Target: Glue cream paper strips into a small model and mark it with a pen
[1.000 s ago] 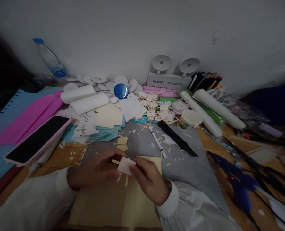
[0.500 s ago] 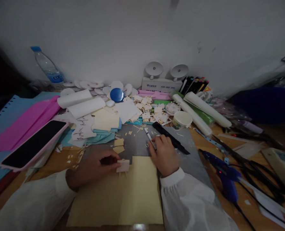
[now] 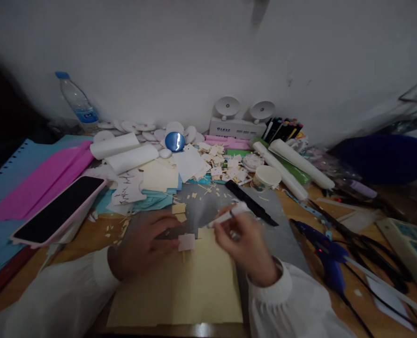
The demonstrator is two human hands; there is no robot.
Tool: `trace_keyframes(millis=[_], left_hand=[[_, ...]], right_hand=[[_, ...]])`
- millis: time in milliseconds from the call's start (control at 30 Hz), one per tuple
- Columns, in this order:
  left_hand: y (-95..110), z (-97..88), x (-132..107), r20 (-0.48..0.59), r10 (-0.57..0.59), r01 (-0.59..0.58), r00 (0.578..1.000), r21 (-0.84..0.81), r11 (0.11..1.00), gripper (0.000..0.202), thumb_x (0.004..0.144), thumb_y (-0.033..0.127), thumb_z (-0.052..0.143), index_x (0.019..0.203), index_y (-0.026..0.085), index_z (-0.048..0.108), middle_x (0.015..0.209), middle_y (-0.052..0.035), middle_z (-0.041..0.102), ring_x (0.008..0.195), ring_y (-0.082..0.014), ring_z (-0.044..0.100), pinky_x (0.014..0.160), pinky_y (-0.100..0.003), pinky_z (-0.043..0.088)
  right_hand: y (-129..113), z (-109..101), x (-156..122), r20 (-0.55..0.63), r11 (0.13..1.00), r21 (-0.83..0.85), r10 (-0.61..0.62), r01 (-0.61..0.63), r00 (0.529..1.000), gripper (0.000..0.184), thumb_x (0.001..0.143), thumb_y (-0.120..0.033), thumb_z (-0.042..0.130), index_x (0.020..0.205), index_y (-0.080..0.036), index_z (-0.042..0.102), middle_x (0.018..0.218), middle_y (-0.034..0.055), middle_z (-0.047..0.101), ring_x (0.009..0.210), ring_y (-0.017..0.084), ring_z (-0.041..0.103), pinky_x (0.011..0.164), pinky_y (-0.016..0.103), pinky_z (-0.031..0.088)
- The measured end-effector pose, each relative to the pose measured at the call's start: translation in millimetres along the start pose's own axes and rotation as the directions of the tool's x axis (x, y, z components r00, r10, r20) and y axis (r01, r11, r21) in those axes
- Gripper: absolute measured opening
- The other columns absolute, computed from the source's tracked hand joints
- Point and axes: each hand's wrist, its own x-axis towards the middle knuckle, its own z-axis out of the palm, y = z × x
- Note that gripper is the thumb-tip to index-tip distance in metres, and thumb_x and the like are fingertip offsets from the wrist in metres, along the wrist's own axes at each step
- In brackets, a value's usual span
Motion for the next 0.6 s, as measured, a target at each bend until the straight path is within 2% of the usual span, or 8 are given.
trace_keyframes(millis=[33,100,200,267,333,400,500,600], left_hand=[[1.2,-0.3,-0.9,-0.006,0.052,-0.052,0.999,-0.008,0.999,0.026,0.091,0.035,0.055,0.109,0.017,0.060,0.108,-0.0087,0.062,0.103,-0.0198,0.058,0.089,-0.032,0.047],[3.8,-0.2,-1.6,0.025,0.177,-0.177,0.984,0.002,0.984,0.028,0.095,0.041,0.049,0.103,0.016,0.060,0.099,-0.0079,0.063,0.094,-0.0189,0.058,0.082,-0.031,0.047],[9.0,1.1,-1.1,0.110,0.369,-0.381,0.923,0.124,0.916,0.037,0.100,0.040,0.036,0.082,0.016,0.058,0.076,-0.0035,0.062,0.071,-0.0163,0.055,0.068,-0.030,0.042],[13.9,1.1,-0.8,0.146,0.453,-0.475,0.880,0.228,0.850,0.041,0.101,0.039,0.034,0.075,0.016,0.055,0.070,-0.0020,0.060,0.065,-0.0162,0.051,0.065,-0.032,0.037],[20.7,-0.7,-1.0,0.185,0.472,-0.507,0.862,0.281,0.815,0.040,0.100,0.041,0.036,0.075,0.015,0.055,0.071,-0.0020,0.060,0.065,-0.0167,0.051,0.065,-0.032,0.035],[29.8,-4.2,-1.3,0.238,0.460,-0.513,0.855,0.266,0.816,0.040,0.099,0.043,0.037,0.074,0.016,0.053,0.072,-0.0017,0.060,0.066,-0.0168,0.052,0.065,-0.032,0.034],[46.2,-10.4,-1.4,0.331,0.416,-0.486,0.847,0.166,0.858,0.038,0.098,0.045,0.041,0.076,0.017,0.053,0.072,-0.0005,0.061,0.066,-0.0164,0.053,0.068,-0.032,0.035],[61.4,-14.8,-1.2,0.438,0.370,-0.433,0.819,0.049,0.900,0.031,0.095,0.042,0.050,0.078,0.017,0.054,0.073,0.0007,0.063,0.067,-0.0156,0.056,0.071,-0.031,0.038]], right_hand=[[-10.5,4.6,-3.5,0.112,0.994,0.105,-0.001,-0.010,0.994,0.004,0.084,-0.022,0.056,0.083,-0.022,0.052,0.069,-0.0004,0.059,0.056,0.013,0.057,0.050,0.022,0.044],[-26.7,14.4,-9.4,0.313,0.970,0.239,-0.025,-0.054,0.949,0.007,0.082,-0.016,0.056,0.084,-0.022,0.052,0.072,0.0003,0.060,0.060,0.013,0.057,0.052,0.022,0.045],[-39.5,21.7,-13.0,0.432,0.953,0.293,-0.061,-0.075,0.900,0.010,0.080,-0.015,0.056,0.083,-0.022,0.050,0.071,-0.0009,0.057,0.062,0.012,0.053,0.054,0.022,0.043],[-43.5,17.7,-12.2,0.472,0.960,0.275,-0.080,-0.060,0.878,0.009,0.083,-0.017,0.054,0.079,-0.022,0.048,0.067,-0.0026,0.053,0.059,0.011,0.050,0.054,0.021,0.041],[-46.5,7.4,-10.8,0.530,0.969,0.245,-0.119,-0.017,0.840,0.010,0.087,-0.017,0.049,0.079,-0.022,0.047,0.065,-0.0036,0.051,0.057,0.010,0.048,0.054,0.021,0.040],[-49.2,-5.8,-10.8,0.570,0.971,0.232,-0.189,0.064,0.800,0.011,0.089,-0.015,0.046,0.082,-0.023,0.048,0.066,-0.0028,0.053,0.058,0.010,0.048,0.055,0.021,0.041],[-52.4,-23.1,-15.0,0.645,0.960,0.232,-0.271,0.154,0.715,0.010,0.088,-0.017,0.046,0.086,-0.024,0.053,0.073,0.0013,0.059,0.063,0.012,0.054,0.058,0.024,0.043],[-55.1,-32.0,-22.6,0.701,0.968,0.190,-0.249,0.162,0.669,0.012,0.087,-0.026,0.051,0.079,-0.026,0.059,0.071,0.0032,0.063,0.063,0.015,0.057,0.056,0.026,0.042]])
